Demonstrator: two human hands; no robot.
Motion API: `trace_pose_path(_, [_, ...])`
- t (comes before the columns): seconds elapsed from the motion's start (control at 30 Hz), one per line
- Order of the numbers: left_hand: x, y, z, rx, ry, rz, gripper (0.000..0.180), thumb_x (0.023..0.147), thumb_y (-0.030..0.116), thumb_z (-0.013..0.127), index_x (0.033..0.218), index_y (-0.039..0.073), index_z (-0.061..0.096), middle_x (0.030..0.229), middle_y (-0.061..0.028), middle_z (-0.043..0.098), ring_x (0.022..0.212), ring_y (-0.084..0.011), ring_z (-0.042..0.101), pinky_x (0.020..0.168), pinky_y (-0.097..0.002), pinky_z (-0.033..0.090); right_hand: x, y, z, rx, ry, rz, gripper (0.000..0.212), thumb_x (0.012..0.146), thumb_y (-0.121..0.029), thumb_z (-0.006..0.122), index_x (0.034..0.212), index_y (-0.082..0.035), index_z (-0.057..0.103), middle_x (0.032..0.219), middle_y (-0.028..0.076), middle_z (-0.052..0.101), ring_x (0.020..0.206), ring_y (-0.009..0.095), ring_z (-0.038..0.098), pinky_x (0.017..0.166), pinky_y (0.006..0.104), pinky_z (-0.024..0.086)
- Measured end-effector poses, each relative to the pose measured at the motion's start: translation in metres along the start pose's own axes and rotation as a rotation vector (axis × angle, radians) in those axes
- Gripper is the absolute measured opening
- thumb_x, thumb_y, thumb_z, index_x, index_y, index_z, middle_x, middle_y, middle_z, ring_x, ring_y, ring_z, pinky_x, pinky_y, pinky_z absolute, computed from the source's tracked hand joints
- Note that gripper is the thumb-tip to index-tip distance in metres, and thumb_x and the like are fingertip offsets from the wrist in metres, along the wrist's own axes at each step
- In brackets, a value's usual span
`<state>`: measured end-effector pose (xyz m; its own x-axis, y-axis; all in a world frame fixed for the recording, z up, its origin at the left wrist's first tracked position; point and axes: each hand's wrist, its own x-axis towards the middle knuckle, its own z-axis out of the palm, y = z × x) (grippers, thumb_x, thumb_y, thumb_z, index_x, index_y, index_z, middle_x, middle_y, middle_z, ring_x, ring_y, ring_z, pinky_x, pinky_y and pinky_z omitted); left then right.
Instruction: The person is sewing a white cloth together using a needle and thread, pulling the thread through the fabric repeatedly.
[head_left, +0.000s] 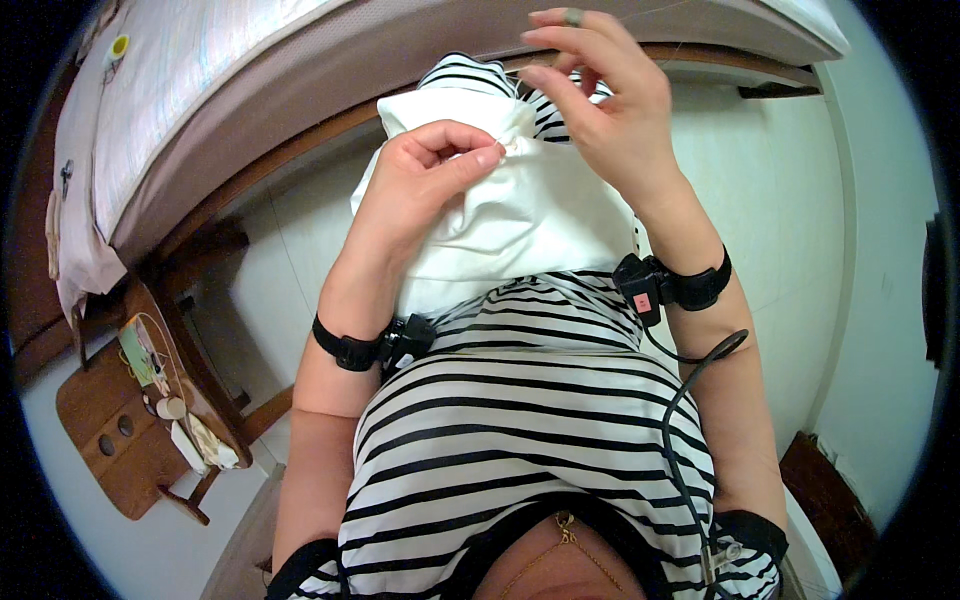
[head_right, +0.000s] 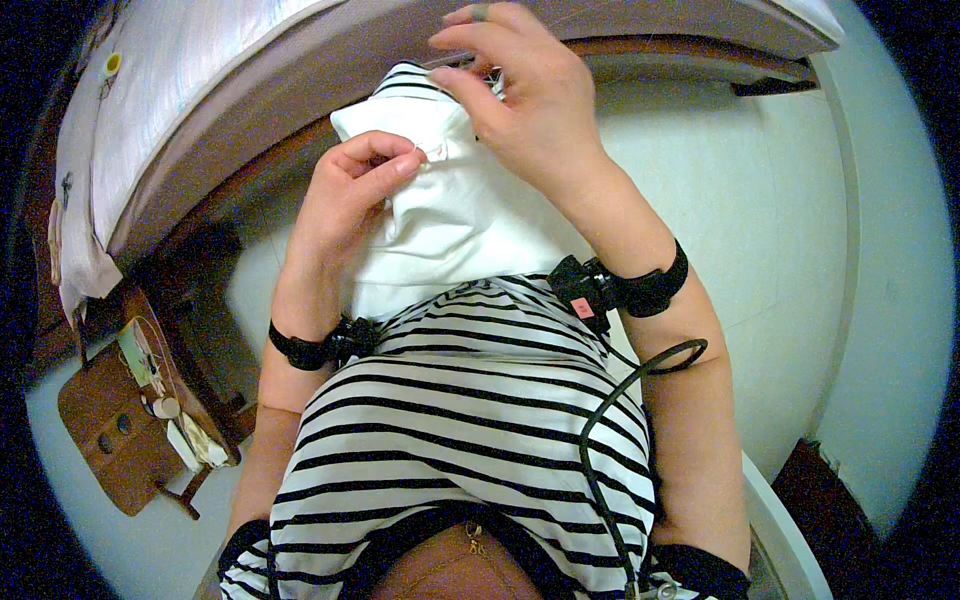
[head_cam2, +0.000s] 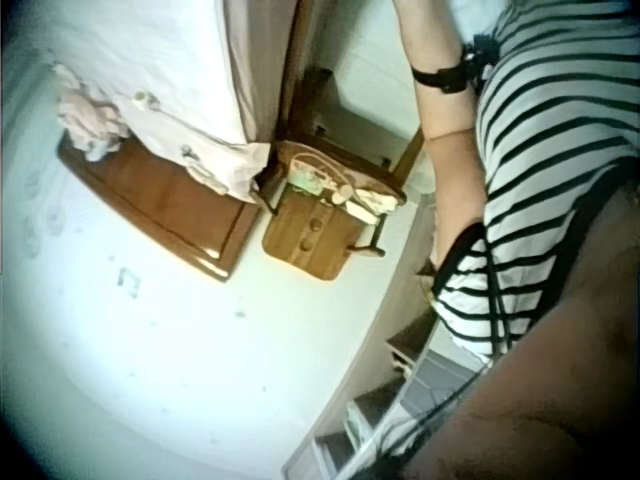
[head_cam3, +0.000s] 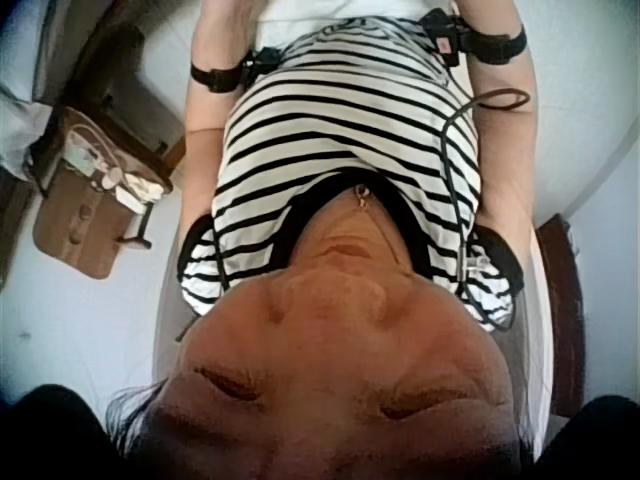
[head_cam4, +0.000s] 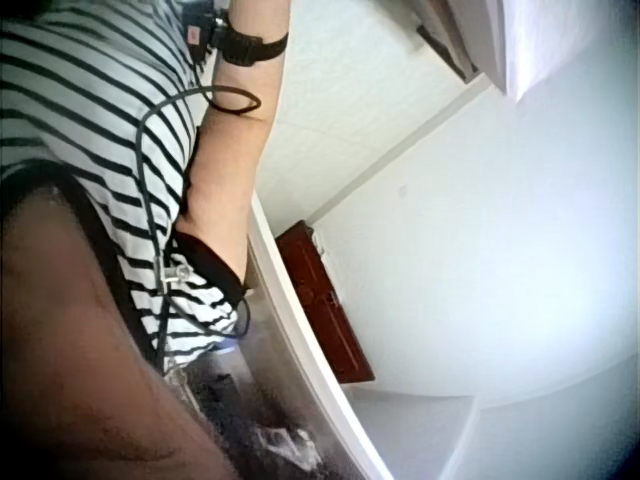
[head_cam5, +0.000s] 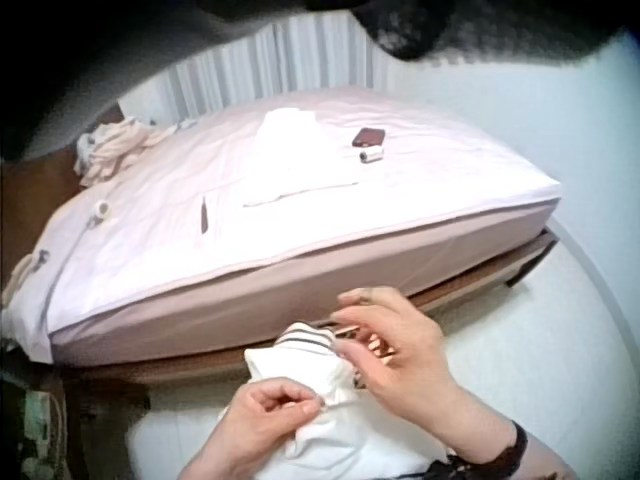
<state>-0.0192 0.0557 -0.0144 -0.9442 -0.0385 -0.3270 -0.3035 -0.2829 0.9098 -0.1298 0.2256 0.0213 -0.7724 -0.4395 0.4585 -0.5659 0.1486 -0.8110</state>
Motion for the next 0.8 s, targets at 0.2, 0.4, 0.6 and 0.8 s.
trace_pose_path(0.2, [-0.002,0.004,0.001,-0.102,-0.047,0.045,0.020,0.086,0.008,0.068,0.105,0.003,0.065,0.088,0.0023,0.063,0.078,-0.0038,0.056,0.068,-0.0163,0.044,-0.029,0.020,-0.015,0.096,-0.300,0.224,0.016,0.081,-0.014,0.071,0.090,-0.001,0.068,0.082,0.005,0.067,0.068,0.011,0.059,0.061,0.0248,0.047])
trace_pose_path(0.4, [-0.002,0.015,0.000,-0.116,-0.043,0.126,0.030,0.082,0.000,0.070,0.110,0.002,0.061,0.094,0.0002,0.060,0.083,-0.0053,0.055,0.072,-0.0170,0.045,-0.024,0.016,-0.020,0.275,-0.506,0.430,0.014,0.081,-0.014,0.071,0.084,-0.001,0.067,0.072,0.000,0.062,0.066,0.006,0.051,0.059,0.0229,0.041])
trace_pose_path(0.6, [0.004,0.014,-0.005,-0.089,-0.020,0.245,0.033,0.079,-0.003,0.070,0.110,0.001,0.059,0.096,-0.0004,0.058,0.084,-0.0052,0.053,0.075,-0.0171,0.044,-0.033,0.019,-0.040,0.471,-0.421,0.499,0.009,0.086,-0.011,0.065,0.091,-0.004,0.065,0.095,0.001,0.065,0.085,0.008,0.056,0.073,0.0233,0.044])
trace_pose_path(0.8, [0.001,0.021,-0.006,-0.118,-0.128,0.185,0.045,0.079,-0.002,0.071,0.120,0.001,0.054,0.097,-0.0011,0.059,0.087,-0.0083,0.056,0.078,-0.0201,0.047,-0.029,0.018,-0.024,0.283,-0.499,0.387,0.027,0.089,-0.019,0.063,0.111,-0.004,0.064,0.106,0.003,0.066,0.093,0.011,0.057,0.078,0.0248,0.045])
